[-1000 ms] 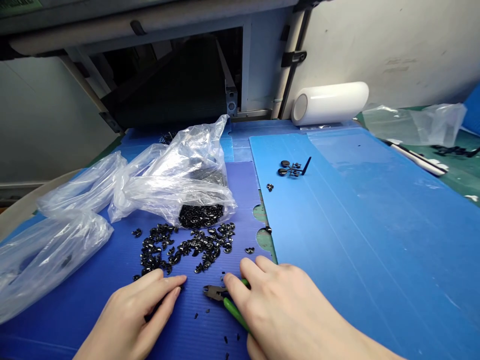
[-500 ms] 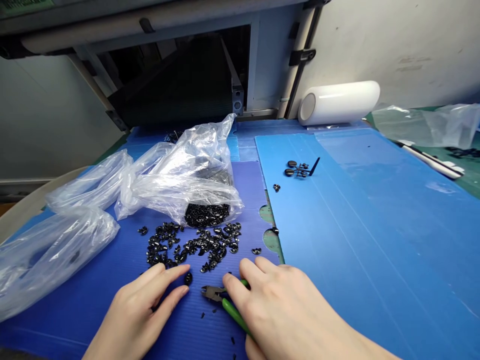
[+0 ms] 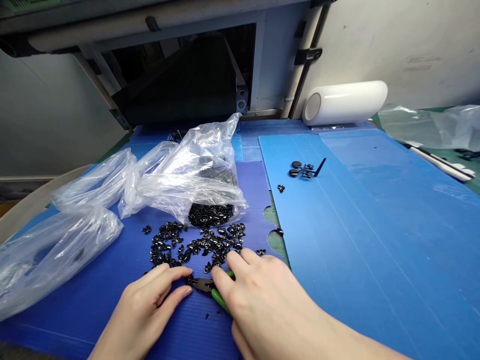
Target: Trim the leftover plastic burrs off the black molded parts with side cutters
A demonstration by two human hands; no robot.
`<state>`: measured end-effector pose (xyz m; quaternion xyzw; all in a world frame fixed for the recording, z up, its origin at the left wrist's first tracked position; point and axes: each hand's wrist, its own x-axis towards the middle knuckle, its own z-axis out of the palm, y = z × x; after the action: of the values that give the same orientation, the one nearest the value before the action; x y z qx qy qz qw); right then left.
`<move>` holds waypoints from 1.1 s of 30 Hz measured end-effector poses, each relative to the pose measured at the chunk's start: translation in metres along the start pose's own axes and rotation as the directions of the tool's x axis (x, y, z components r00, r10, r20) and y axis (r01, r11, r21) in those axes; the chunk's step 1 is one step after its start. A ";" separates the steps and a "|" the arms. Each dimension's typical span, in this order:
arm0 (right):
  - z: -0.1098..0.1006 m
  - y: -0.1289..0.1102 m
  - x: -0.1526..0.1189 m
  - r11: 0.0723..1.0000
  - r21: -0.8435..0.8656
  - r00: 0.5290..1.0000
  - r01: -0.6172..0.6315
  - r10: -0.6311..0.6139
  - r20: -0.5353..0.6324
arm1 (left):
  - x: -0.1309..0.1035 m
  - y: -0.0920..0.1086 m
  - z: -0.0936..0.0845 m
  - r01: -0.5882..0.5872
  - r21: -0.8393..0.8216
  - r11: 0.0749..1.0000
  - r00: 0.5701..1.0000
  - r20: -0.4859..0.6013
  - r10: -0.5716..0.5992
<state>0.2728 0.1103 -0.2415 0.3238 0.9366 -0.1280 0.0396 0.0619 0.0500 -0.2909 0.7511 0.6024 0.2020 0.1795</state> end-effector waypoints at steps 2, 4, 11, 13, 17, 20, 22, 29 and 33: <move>0.000 0.000 0.001 1.000 -0.031 1.000 0.003 -0.003 -0.013 | -0.001 0.000 0.001 0.017 -0.017 1.000 1.000 0.001 -0.017; 0.001 -0.002 0.002 0.998 -0.065 1.000 0.004 -0.006 -0.027 | -0.002 0.000 0.001 0.048 -0.030 0.998 0.999 0.014 -0.047; 0.002 -0.010 0.004 0.984 -0.180 0.991 -0.004 -0.020 -0.130 | 0.003 0.003 -0.001 0.074 -0.142 0.987 0.994 -0.074 -0.085; 0.002 -0.011 0.004 0.980 -0.197 0.989 -0.006 -0.024 -0.149 | 0.001 0.002 -0.004 0.081 -0.173 0.982 0.988 -0.112 -0.101; 0.002 -0.012 0.003 0.983 -0.181 0.993 0.010 -0.031 -0.117 | -0.010 -0.001 -0.008 0.028 -0.113 0.993 0.989 -0.139 -0.044; 0.003 -0.012 0.000 0.979 -0.204 0.989 0.020 -0.050 -0.142 | -0.019 -0.004 -0.006 -0.088 0.009 0.996 0.988 -0.126 0.088; 0.005 -0.011 -0.002 0.973 -0.229 0.982 0.011 -0.054 -0.182 | -0.022 -0.006 -0.002 -0.144 0.086 0.986 0.976 -0.151 0.156; 0.008 -0.007 -0.009 0.967 -0.252 0.960 -0.023 -0.049 -0.275 | -0.022 -0.009 0.002 -0.117 0.092 0.989 0.964 -0.228 0.135; 0.005 -0.004 -0.010 0.977 -0.212 0.946 -0.025 -0.045 -0.320 | -0.025 -0.009 -0.004 -0.093 0.013 0.996 0.968 -0.233 0.093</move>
<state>0.2787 0.0998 -0.2444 0.3296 0.9403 0.0277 -0.0803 0.0478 0.0279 -0.2937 0.7497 0.5836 0.2964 0.0972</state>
